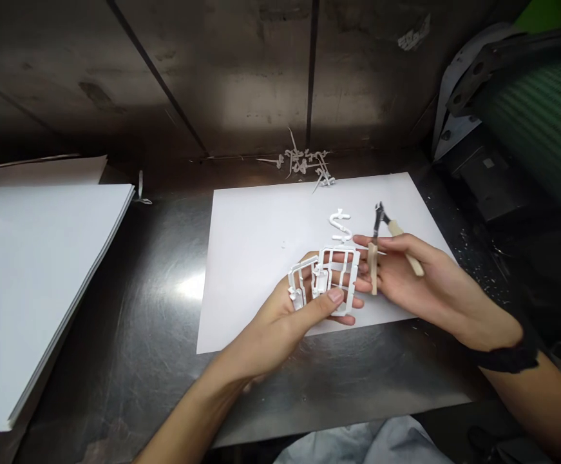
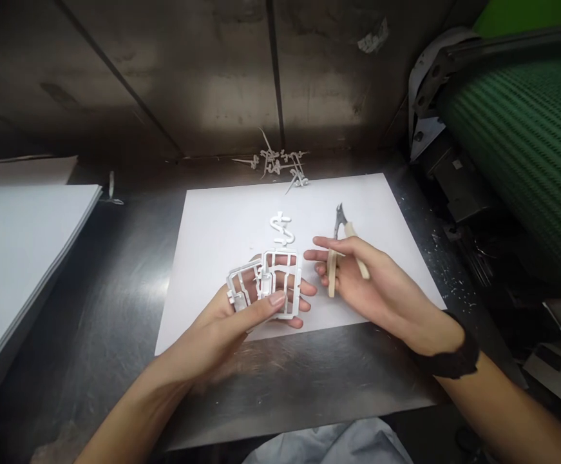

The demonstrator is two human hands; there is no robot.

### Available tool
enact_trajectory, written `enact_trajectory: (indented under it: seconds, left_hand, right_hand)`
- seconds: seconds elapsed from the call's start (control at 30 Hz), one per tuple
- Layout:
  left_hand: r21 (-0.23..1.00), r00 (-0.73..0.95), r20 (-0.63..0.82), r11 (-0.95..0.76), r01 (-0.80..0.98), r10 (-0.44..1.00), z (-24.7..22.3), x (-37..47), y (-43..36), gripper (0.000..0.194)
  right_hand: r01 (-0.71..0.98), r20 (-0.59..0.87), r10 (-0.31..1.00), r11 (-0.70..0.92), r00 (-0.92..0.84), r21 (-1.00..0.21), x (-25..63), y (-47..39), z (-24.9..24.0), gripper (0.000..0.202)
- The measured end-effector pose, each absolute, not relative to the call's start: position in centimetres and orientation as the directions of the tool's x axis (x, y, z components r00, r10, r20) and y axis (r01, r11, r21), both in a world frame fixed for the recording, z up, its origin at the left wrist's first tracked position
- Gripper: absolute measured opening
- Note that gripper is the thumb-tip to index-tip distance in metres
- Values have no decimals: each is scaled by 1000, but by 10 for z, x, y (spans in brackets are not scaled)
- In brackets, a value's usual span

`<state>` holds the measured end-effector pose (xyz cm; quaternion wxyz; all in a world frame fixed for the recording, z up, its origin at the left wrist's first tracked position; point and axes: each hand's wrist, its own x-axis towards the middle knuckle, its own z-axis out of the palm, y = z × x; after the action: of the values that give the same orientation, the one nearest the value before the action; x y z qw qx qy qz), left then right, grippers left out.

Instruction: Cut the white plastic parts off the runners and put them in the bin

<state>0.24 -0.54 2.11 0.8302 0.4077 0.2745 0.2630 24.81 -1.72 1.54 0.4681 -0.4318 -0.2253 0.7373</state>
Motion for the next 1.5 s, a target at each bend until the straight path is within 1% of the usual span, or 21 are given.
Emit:
enact_trajectory:
  seconds: [0.07, 0.1, 0.17, 0.2, 0.23, 0.27, 0.3, 0.33, 0.4, 0.5, 0.57, 0.67, 0.73, 0.8, 0.87, 1.03, 1.13, 1.37, 1.5]
  left_hand:
    - [830, 668, -267, 518, -207, 695, 20, 0, -4, 29]
    - [811, 658, -286, 542, -220, 696, 19, -1, -4, 29]
    - [749, 663, -320, 609, -260, 677, 17, -2, -2, 31]
    - [723, 677, -327, 636, -271, 660, 15, -2, -1, 32]
    - [705, 690, -331, 655, -273, 644, 14, -2, -1, 32]
    - [700, 697, -334, 663, -268, 634, 12, -1, 0, 31]
    - [705, 697, -339, 662, -257, 632, 11, 0, 0, 31]
    - [716, 688, -350, 655, -241, 636, 10, 1, 0, 31]
    - [768, 638, -376, 612, -191, 672, 9, 4, 1, 30]
    - [889, 504, -351, 451, -86, 789, 9, 6, 0, 27]
    - [949, 452, -284, 316, 6, 845, 11, 4, 1, 24]
    - [979, 455, -198, 152, 137, 868, 13, 0, 3, 21]
    - [980, 463, -154, 76, 184, 873, 14, -3, 4, 19]
    - [978, 488, -129, 31, 205, 863, 15, -5, 4, 17]
    - [977, 522, -122, 10, 212, 844, 15, -7, 4, 15]
    - [969, 555, -166, 29, 246, 815, 18, -10, 4, 14]
    - [966, 573, -170, 20, 258, 802, 19, -11, 6, 13]
    - [971, 610, -109, -47, 234, 785, 16, -11, 8, 14]
    - [976, 628, -108, -39, 216, 770, 16, -11, 9, 14]
  right_hand:
    - [-413, -386, 896, -445, -221, -795, 254, -21, 29, 18]
    - [-368, -362, 904, -424, -229, -827, 257, -22, 34, 16]
    - [-191, -253, 953, -283, -166, -940, 263, -22, 38, 13]
    - [-76, -175, 978, -185, -116, -980, 265, -21, 36, 12]
    - [49, -103, 992, -99, -75, -994, 267, -20, 33, 12]
    - [171, -50, 997, -39, -57, -985, 269, -20, 29, 13]
    - [276, -26, 998, -9, -59, -961, 270, -20, 24, 15]
    - [357, -36, 996, -5, -79, -934, 270, -21, 21, 19]
    - [462, -92, 987, -20, -133, -887, 271, -22, 16, 23]
    - [561, -107, 971, 32, -213, -827, 276, -23, 17, 23]
    - [607, -73, 963, 105, -261, -788, 280, -22, 19, 21]
    - [645, -51, 947, 177, -318, -744, 285, -21, 21, 14]
    - [659, -90, 941, 157, -326, -736, 285, -21, 22, 9]
    - [675, -149, 941, 103, -305, -731, 285, -23, 23, 7]
    - [693, -182, 940, 74, -288, -717, 285, -25, 24, 8]
    - [710, -155, 942, 110, -298, -696, 289, -27, 23, 18]
    - [710, -170, 936, 108, -308, -696, 293, -28, 21, 23]
    - [719, -137, 930, 164, -340, -675, 296, -30, 22, 21]
    - [720, -143, 926, 168, -349, -673, 294, -30, 23, 22]
